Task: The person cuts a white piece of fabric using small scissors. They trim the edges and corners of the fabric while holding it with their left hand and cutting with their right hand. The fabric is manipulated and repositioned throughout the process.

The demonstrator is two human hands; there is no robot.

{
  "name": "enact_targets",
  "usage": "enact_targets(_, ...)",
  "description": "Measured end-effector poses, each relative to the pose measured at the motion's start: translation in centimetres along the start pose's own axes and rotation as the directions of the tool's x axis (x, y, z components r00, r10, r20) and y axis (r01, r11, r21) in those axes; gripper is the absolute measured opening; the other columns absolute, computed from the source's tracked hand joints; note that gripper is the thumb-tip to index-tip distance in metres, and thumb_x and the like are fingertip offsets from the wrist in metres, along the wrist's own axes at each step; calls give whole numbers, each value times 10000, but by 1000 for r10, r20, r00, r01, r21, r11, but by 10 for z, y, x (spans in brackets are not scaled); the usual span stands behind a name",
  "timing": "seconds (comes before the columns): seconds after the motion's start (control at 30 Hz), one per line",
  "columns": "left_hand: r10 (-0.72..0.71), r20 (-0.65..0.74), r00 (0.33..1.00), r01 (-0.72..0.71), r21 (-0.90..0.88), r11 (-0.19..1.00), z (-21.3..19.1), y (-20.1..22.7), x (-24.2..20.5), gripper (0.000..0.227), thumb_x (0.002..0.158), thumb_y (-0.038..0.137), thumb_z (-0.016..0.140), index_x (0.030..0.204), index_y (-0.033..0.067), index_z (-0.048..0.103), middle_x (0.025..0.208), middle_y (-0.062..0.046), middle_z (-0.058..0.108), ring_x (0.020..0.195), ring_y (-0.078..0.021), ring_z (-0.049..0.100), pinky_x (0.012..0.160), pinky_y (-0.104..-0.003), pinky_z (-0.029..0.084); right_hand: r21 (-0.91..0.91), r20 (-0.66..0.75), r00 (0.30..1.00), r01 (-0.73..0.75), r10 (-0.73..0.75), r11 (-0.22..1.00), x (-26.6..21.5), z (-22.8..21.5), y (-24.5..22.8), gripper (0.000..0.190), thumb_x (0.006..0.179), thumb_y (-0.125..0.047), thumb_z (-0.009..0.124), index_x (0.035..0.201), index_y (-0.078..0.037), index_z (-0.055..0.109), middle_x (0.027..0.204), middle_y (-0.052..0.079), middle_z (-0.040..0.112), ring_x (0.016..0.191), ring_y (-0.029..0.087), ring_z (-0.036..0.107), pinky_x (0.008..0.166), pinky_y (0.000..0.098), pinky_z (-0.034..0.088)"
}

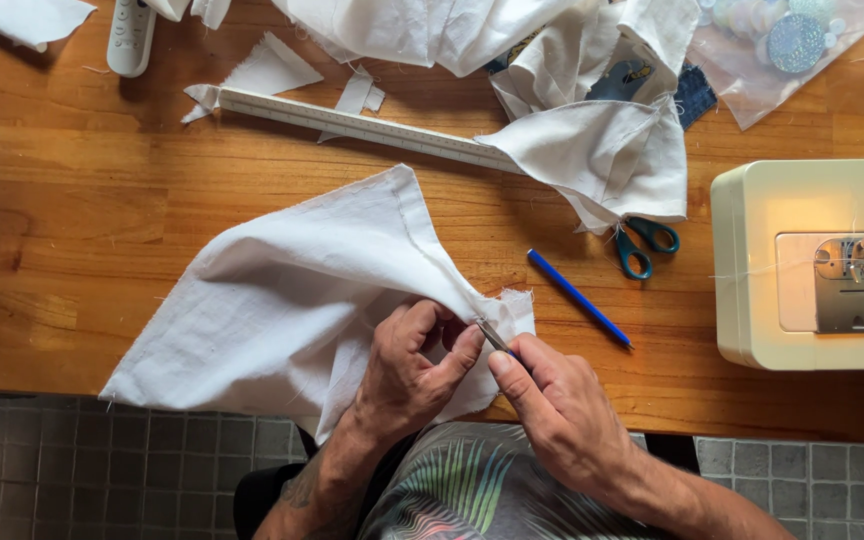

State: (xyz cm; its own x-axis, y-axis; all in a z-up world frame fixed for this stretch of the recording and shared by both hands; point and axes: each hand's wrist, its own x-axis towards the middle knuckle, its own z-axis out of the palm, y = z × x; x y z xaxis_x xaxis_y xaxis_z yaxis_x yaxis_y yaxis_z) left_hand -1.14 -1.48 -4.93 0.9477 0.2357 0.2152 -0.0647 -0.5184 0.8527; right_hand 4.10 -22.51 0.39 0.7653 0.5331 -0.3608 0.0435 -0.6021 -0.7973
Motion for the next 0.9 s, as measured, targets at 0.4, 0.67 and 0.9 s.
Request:
enact_targets(0.4, 11, -10, 1000, -11, 14, 1000, 1, -1, 0, 238, 1042, 297, 835, 926, 143, 694, 800, 9, 726, 718, -228, 629, 689, -418, 531, 118, -18, 1000, -8, 10, 993, 7, 2, -1, 520, 1194, -464, 584, 783, -149, 533, 651, -39, 453, 630, 166, 438, 623, 400, 379)
enact_targets(0.67, -19, -19, 1000, 18, -9, 1000, -2, 2, 3, 224, 1035, 292, 840, 935, 146, 704, 802, 14, 721, 719, -217, 621, 691, -406, 526, 194, -29, 998, 66, -61, 979, 8, -11, -18, 469, 1095, -461, 606, 1254, -115, 880, 1050, -50, 898, 926, 117, 769, 839, 326, 617)
enact_targets(0.9, -37, -48, 998, 24, -253, 967, 1, -2, 0, 272, 988, 250, 948, 839, 96, 781, 641, -72, 722, 628, -287, 731, 628, -369, 621, 260, -258, 966, 95, -26, 961, 45, -16, -34, 129, 967, -249, 948, 1026, -144, 900, 598, 38, 555, 614, 120, 535, 592, 274, 503)
